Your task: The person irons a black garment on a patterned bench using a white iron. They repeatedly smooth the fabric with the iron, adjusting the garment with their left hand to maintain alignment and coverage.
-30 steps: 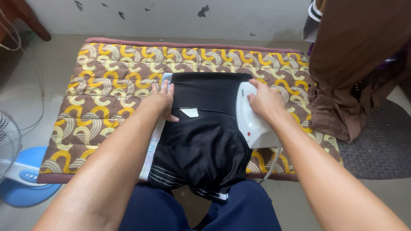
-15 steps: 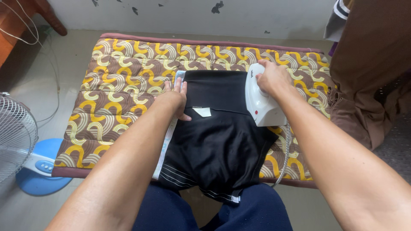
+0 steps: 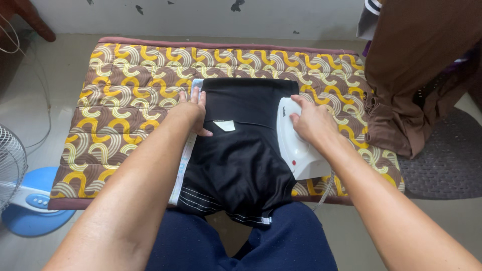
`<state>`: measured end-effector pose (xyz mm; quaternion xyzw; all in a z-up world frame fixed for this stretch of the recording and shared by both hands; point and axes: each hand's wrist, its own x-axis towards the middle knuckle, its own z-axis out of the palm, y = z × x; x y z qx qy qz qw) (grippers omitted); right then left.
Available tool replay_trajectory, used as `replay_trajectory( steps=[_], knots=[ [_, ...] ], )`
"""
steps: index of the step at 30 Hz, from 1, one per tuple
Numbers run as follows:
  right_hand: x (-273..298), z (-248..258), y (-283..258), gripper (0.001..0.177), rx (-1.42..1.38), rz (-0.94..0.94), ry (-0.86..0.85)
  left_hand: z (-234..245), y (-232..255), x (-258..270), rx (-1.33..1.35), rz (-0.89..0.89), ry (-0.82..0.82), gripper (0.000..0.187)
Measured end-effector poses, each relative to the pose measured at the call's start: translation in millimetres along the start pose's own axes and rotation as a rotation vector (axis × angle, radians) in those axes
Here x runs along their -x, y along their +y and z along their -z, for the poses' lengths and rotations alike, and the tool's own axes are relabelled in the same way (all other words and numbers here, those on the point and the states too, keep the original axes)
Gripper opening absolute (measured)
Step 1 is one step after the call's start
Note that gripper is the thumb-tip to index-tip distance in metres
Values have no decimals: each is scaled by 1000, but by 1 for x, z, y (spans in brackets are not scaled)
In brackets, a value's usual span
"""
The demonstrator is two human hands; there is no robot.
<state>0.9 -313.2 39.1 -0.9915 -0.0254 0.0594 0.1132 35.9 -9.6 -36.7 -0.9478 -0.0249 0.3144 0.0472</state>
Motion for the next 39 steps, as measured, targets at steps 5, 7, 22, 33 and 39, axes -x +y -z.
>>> replay_trajectory(
  steps=[5, 7, 22, 33, 39],
  knots=[
    [-9, -2, -5, 58, 26, -5, 0, 1, 0, 14, 77, 18, -7, 148],
    [-25, 2, -9, 59, -1, -104, -37, 5, 4, 8, 66, 30, -18, 147],
    [-124, -6, -19, 59, -35, -48, 5, 3, 2, 8, 139, 24, -6, 148],
    [-8, 3, -4, 58, 4, -6, -57, 2, 7, 1, 51, 28, -26, 150],
    [-7, 5, -16, 58, -14, 5, -43, 2, 1, 1, 92, 24, -17, 150]
  ],
)
